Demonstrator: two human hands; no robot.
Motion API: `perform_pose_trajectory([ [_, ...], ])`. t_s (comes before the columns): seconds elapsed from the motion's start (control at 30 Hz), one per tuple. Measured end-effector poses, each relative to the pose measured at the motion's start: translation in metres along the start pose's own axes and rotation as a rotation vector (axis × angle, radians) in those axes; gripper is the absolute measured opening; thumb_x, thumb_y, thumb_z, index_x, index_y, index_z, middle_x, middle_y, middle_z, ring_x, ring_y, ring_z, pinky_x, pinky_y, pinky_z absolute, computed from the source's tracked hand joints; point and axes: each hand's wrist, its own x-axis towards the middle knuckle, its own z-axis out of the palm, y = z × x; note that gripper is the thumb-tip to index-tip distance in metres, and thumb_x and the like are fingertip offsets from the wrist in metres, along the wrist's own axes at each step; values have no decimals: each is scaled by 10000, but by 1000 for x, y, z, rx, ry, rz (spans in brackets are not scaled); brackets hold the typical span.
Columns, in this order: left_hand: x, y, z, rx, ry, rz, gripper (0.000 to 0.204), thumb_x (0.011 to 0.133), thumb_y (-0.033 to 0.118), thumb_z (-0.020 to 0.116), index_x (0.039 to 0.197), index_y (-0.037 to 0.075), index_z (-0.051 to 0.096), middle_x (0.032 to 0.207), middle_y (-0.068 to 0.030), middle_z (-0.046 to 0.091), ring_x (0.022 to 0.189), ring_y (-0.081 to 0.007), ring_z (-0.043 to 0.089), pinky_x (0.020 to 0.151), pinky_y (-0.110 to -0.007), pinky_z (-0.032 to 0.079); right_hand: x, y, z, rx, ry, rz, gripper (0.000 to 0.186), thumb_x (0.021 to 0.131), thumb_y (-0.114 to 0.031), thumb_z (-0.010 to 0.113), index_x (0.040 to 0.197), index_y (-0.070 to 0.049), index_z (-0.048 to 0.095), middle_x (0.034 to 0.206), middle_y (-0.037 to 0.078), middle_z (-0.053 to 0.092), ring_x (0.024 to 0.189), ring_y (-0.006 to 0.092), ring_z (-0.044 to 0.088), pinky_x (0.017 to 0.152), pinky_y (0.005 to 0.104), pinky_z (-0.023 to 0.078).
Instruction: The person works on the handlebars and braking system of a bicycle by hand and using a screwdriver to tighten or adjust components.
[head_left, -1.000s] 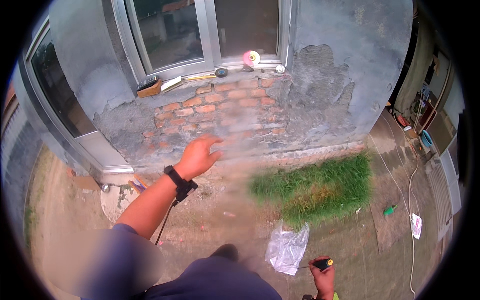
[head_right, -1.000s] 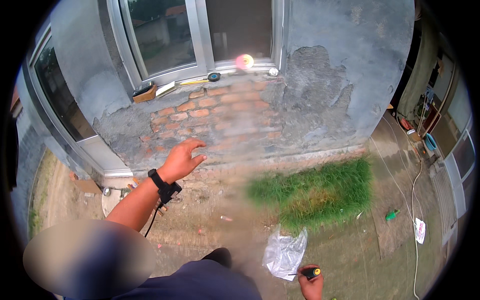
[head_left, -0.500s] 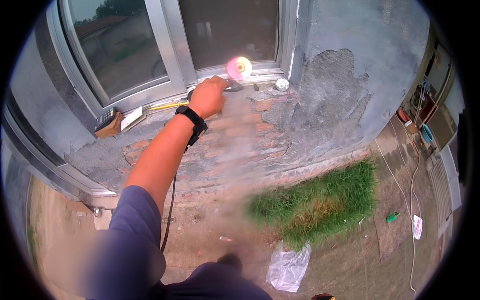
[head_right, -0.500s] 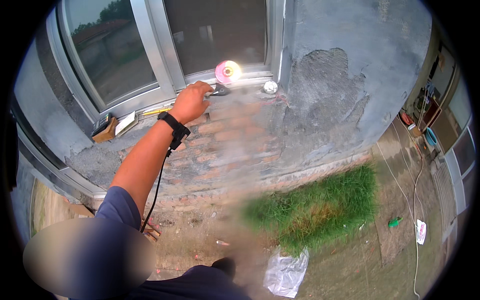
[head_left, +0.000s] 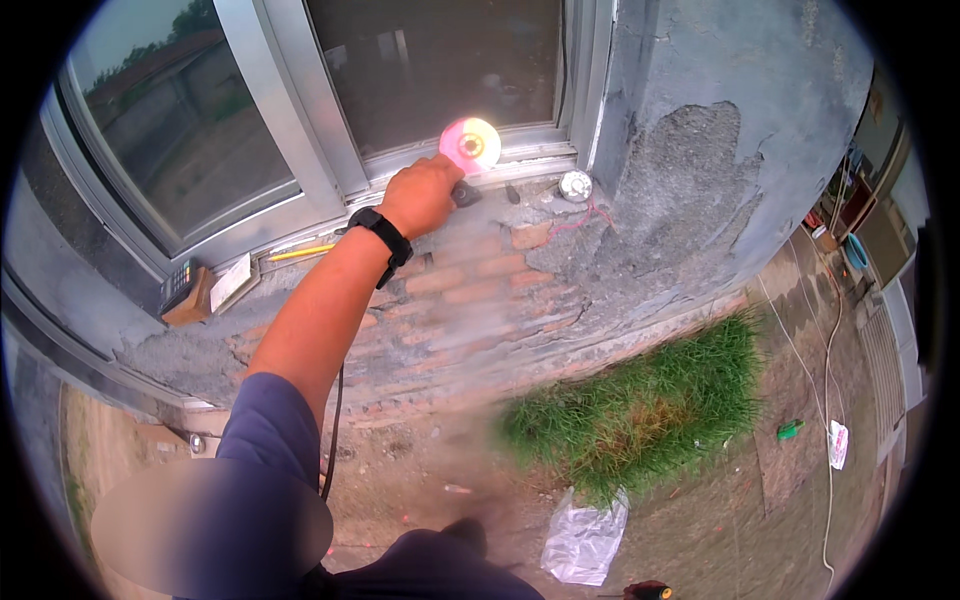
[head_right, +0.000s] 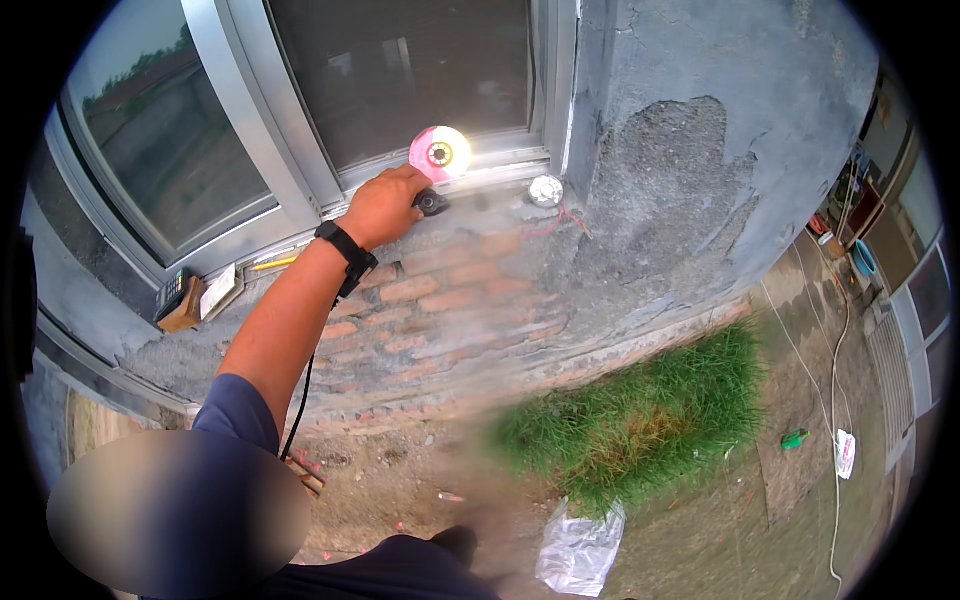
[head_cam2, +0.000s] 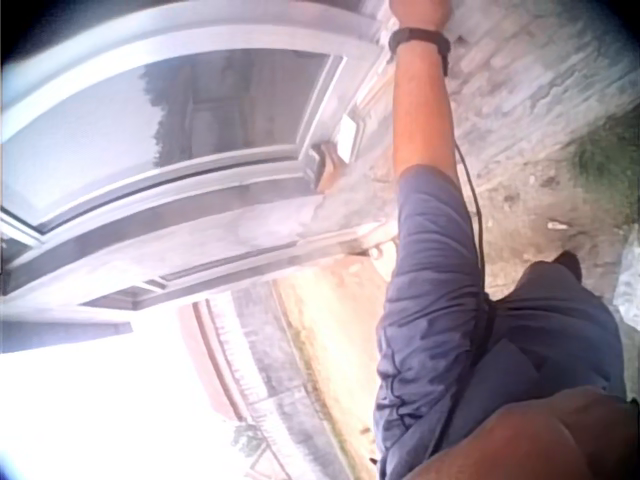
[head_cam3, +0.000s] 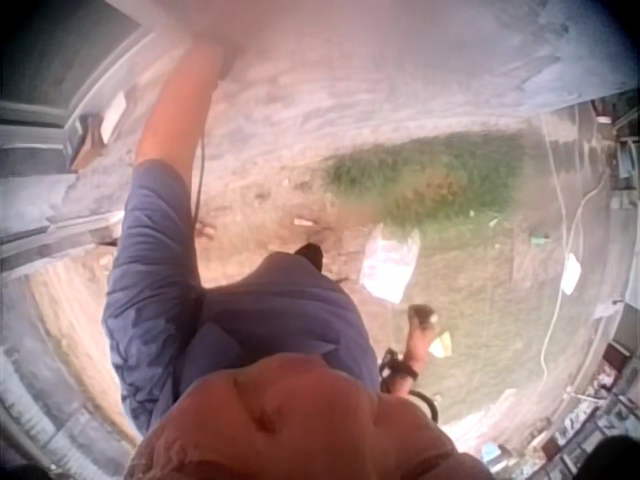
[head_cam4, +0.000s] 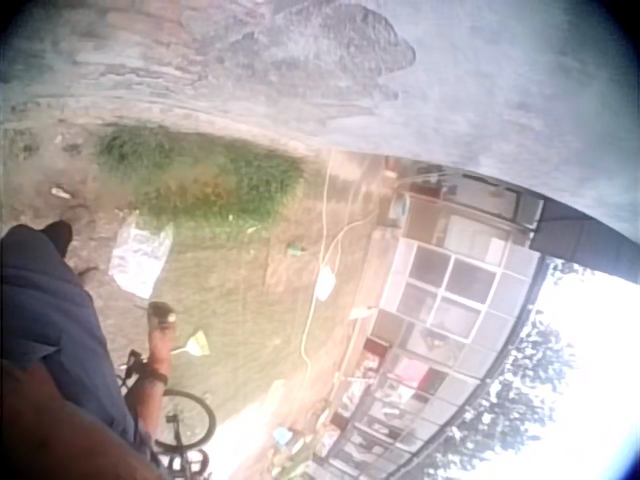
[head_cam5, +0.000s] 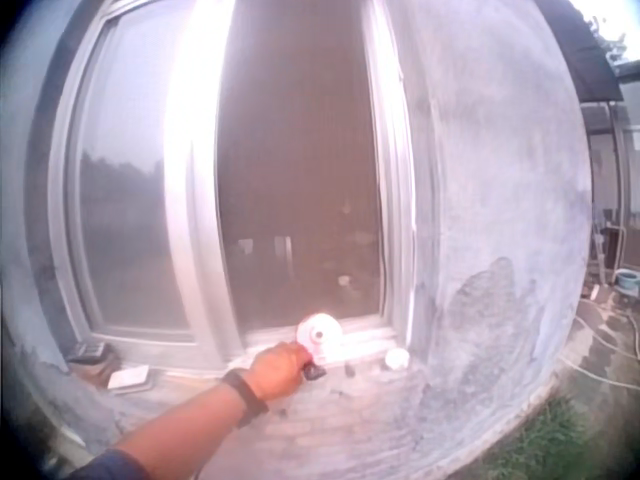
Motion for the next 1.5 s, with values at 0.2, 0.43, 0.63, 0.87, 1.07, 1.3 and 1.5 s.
perform_pose_trajectory([
  [0.2,2,-2,2,53,69,68,443,812,102,833,1238,94,710,1197,-102,656,1163,-338,652,998,-450,552,6,-6,5,-51,7,-30,357,1024,-169,721,1334,5,703,1285,116,735,1216,221,645,1089,379,488],
  [0.43,-5,1,-12,-141,35,63,304,814,91,829,1089,64,703,1134,-124,655,1113,-358,652,933,-463,539,-2,-6,10,-105,55,-4,385,1029,-224,708,1345,-5,704,1301,122,737,1229,222,649,1105,382,475],
  [0.63,-7,-2,-27,-207,37,43,219,842,101,801,1021,45,687,1024,-157,728,1003,-394,687,861,-490,530,-19,0,17,2,41,43,414,1021,-249,731,1358,-11,695,1339,118,724,1239,232,650,1107,388,476],
  [0.87,-32,115,-53,-696,15,262,244,915,80,805,1084,-4,649,916,-92,701,849,-180,664,795,-339,532,-56,79,42,476,252,-144,223,881,67,773,1033,-38,650,1021,78,750,1008,199,753,924,348,586],
  [1.07,-194,309,-13,-1266,-819,427,262,896,-49,765,1119,10,640,1018,-18,714,950,-99,665,865,-271,537,-135,66,37,468,332,-190,169,919,-135,856,945,-77,700,950,-5,722,888,95,660,817,293,554],
  [1.3,-468,525,-51,-1295,-1644,755,387,896,-50,818,1218,30,620,1095,-53,747,1000,-117,710,877,-284,581,-283,138,43,687,583,-442,299,929,-180,864,1163,-57,726,1012,28,742,939,128,683,859,314,561],
  [1.5,-641,645,-115,-1024,-1980,1132,366,953,9,794,1273,17,616,1153,-69,734,1034,-121,711,891,-291,583,-438,220,56,823,949,-240,268,939,-138,841,1158,-28,731,988,12,746,927,83,654,817,281,541],
])
